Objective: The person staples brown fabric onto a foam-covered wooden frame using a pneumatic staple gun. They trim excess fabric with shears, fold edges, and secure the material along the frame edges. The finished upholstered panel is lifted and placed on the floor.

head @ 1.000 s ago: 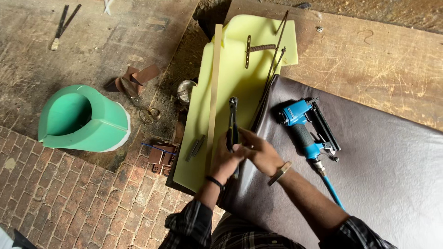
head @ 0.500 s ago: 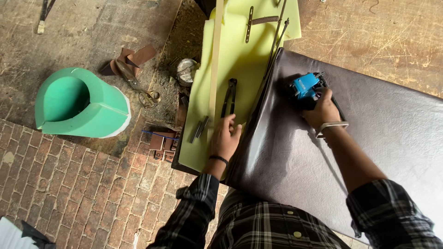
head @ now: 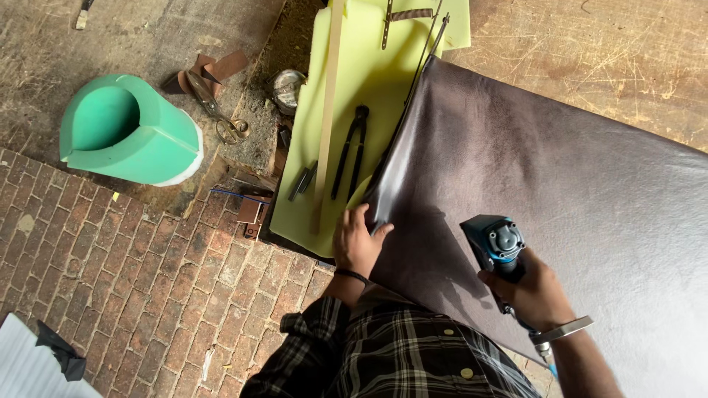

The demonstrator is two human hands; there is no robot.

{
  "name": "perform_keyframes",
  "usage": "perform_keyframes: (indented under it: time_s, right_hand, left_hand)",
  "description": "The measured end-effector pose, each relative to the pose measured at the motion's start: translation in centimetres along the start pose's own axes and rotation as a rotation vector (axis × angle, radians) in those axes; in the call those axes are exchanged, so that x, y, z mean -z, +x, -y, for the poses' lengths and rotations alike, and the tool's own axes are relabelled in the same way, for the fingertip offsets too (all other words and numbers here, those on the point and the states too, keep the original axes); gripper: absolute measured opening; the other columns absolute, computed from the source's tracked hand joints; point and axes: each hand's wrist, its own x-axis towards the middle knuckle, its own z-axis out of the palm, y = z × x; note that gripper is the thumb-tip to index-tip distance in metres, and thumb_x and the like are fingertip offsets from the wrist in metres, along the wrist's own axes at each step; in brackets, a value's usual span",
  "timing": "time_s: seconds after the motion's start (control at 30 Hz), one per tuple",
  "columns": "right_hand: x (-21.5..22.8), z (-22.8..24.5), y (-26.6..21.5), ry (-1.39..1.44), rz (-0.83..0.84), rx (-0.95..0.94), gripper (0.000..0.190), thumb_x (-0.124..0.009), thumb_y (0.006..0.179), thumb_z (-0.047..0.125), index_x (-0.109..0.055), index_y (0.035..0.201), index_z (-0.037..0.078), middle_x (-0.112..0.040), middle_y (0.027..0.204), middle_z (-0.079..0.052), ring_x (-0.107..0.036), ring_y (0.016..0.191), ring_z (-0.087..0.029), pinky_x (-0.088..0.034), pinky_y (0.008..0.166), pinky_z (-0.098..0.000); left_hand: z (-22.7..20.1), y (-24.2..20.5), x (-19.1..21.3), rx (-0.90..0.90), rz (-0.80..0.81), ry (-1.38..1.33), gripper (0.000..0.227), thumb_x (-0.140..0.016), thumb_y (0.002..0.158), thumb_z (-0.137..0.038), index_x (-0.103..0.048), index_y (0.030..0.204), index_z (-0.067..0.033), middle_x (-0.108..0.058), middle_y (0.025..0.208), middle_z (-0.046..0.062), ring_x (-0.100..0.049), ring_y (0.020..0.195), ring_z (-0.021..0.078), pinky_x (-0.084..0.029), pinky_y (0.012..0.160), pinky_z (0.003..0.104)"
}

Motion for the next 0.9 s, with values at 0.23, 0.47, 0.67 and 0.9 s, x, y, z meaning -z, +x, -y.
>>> perform_keyframes:
  time_s: [0.23, 0.47, 0.67, 0.9]
  right_hand:
    - [-1.9, -3.6, -2.5, 0.028, 0.09, 0.082, 0.047, -0.085, 0.075, 0.03, -0.067, 0.11, 0.005, -0.076, 0.083, -0.013, -0.071, 0.072, -0.023, -0.057, 0.068, -0.038]
    - [-3.2, -2.7, -3.7, -0.061, 0.01, 0.141, 0.049, -0.085, 0.077, 0.037, -0.066, 0.109, 0.006, -0.077, 0.086, -0.013, -0.073, 0.074, -0.023, -0.058, 0.07, -0.0379]
    - [-5.3, 0.4, -5.1, -0.064, -0.061, 0.085, 0.048, -0.082, 0.08, 0.038, -0.064, 0.112, 0.008, -0.076, 0.087, -0.014, -0.074, 0.073, -0.024, -0.059, 0.067, -0.0398]
    - [-10.3, 1.9, -6.8, 0.04, -0.175, 0.012, 0.046, -0.083, 0.079, 0.036, -0.065, 0.106, 0.003, -0.075, 0.082, -0.015, -0.073, 0.071, -0.024, -0.059, 0.062, -0.0403]
  left_hand:
    - [0.5, 1.5, -1.1, 0.24, 0.119, -0.115, 0.028, -0.084, 0.081, -0.038, -0.079, 0.096, -0.0149, -0.074, 0.103, 0.006, -0.071, 0.094, 0.0298, -0.056, 0.08, 0.043]
    - [3.5, 3.1, -3.6, 0.229, 0.381, -0.458, 0.026, -0.072, 0.097, -0.031, -0.074, 0.106, -0.0065, -0.078, 0.093, 0.01, -0.073, 0.084, 0.0247, -0.057, 0.077, 0.04]
    - [4.2, 3.4, -1.4, 0.049, 0.417, -0.354, 0.037, -0.077, 0.091, -0.031, -0.07, 0.118, -0.0062, -0.078, 0.107, 0.013, -0.074, 0.097, 0.0257, -0.058, 0.083, 0.037]
    - [6.9, -0.3, 3.6, -0.072, 0.611, -0.208, 0.053, -0.084, 0.081, -0.036, -0.069, 0.12, -0.0035, -0.075, 0.109, 0.018, -0.075, 0.092, 0.0286, -0.059, 0.079, 0.038]
